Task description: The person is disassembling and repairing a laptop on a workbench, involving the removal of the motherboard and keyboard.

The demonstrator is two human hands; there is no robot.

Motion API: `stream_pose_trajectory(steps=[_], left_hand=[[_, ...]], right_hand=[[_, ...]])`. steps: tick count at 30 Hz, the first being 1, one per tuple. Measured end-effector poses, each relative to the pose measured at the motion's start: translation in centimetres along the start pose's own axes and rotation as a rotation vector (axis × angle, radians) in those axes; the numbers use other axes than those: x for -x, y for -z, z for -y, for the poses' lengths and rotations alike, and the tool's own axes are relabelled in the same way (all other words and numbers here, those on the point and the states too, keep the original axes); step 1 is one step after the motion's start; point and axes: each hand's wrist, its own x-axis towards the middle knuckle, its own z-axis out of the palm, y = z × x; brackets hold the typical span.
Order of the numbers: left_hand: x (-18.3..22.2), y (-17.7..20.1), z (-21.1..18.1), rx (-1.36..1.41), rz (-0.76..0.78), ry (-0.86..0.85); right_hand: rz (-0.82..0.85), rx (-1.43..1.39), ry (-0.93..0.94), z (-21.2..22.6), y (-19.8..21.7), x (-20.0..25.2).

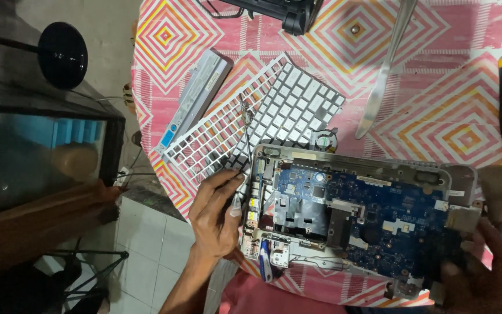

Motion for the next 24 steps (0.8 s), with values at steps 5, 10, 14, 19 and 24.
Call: stream_pose_trajectory(steps=[5,10,14,19,24], left_hand=[[2.5,0.6,0.1,-0.052,0.016,-0.02],[6.3,-0.7,0.9,-0.084,0.118,-0.03],[5.6,-0.5,0.7,-0.054,0.049,-0.039],[5.4,-0.1,0.8,0.011,0.084,-0.049],[5.1,0.1,1.1,0.105,0.068,-0.022]], right_hand=[[-0.006,-0.102,-0.029,-2.2,0.5,0.5],[0.037,0.161,-0.156,-1.9,1.5,-0.2],[0.054,-0.174,-0.016,-6.9,1.7,-0.3],[0.042,-0.045,-0.111,-4.6,1.9,-1.5],[0.103,0.216,-0.08,-7.4,4.8,-4.2]])
